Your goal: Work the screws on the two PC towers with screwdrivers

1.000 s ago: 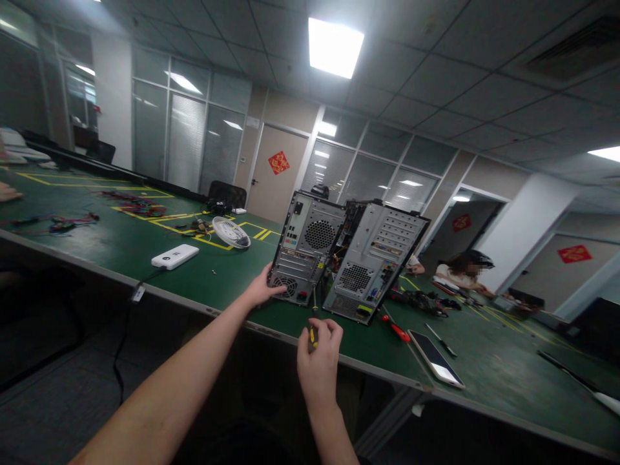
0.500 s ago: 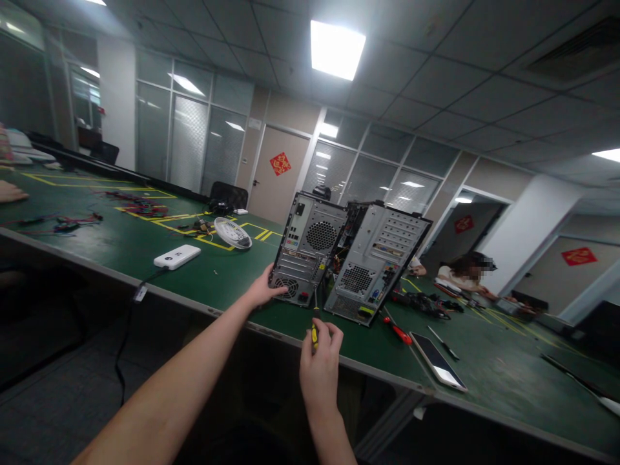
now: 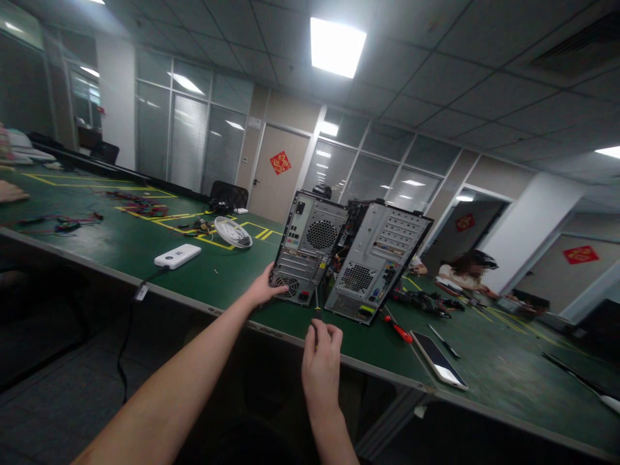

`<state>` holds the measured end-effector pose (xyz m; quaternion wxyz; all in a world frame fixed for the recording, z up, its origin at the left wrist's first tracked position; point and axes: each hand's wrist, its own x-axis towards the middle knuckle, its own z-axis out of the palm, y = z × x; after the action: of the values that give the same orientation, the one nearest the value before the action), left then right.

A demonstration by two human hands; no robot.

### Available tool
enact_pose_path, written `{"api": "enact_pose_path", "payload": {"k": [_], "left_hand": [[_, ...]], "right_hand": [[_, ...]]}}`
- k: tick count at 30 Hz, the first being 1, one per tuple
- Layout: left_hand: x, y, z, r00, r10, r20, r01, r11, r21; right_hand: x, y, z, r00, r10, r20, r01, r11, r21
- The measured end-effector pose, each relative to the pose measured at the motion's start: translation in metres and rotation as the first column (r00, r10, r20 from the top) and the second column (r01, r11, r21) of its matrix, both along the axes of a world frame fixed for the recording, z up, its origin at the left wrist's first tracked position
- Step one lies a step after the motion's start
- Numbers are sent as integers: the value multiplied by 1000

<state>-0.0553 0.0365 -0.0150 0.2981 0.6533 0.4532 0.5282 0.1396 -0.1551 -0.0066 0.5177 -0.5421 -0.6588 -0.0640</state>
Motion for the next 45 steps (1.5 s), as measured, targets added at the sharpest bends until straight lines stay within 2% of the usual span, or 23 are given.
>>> {"api": "enact_pose_path", "payload": {"k": [7,18,37,45], "left_hand": [[0,0,-1,1000,7,10,-7,1000,-9],[1,-3,4,1000,-7,5,7,1000,3],[0,2,-1,1000,2,19,-2,1000,11],[0,2,-2,1000,9,5,-8,1000,-12]], "right_hand": [[0,0,-2,999,11,-35,-11,1000,-2],[-3,-2,-1,997,-39,70,38,999,6],[0,2,0,998,-67,10,67,997,-34],[-3,0,2,999,-17,-33,18,1000,4]]}}
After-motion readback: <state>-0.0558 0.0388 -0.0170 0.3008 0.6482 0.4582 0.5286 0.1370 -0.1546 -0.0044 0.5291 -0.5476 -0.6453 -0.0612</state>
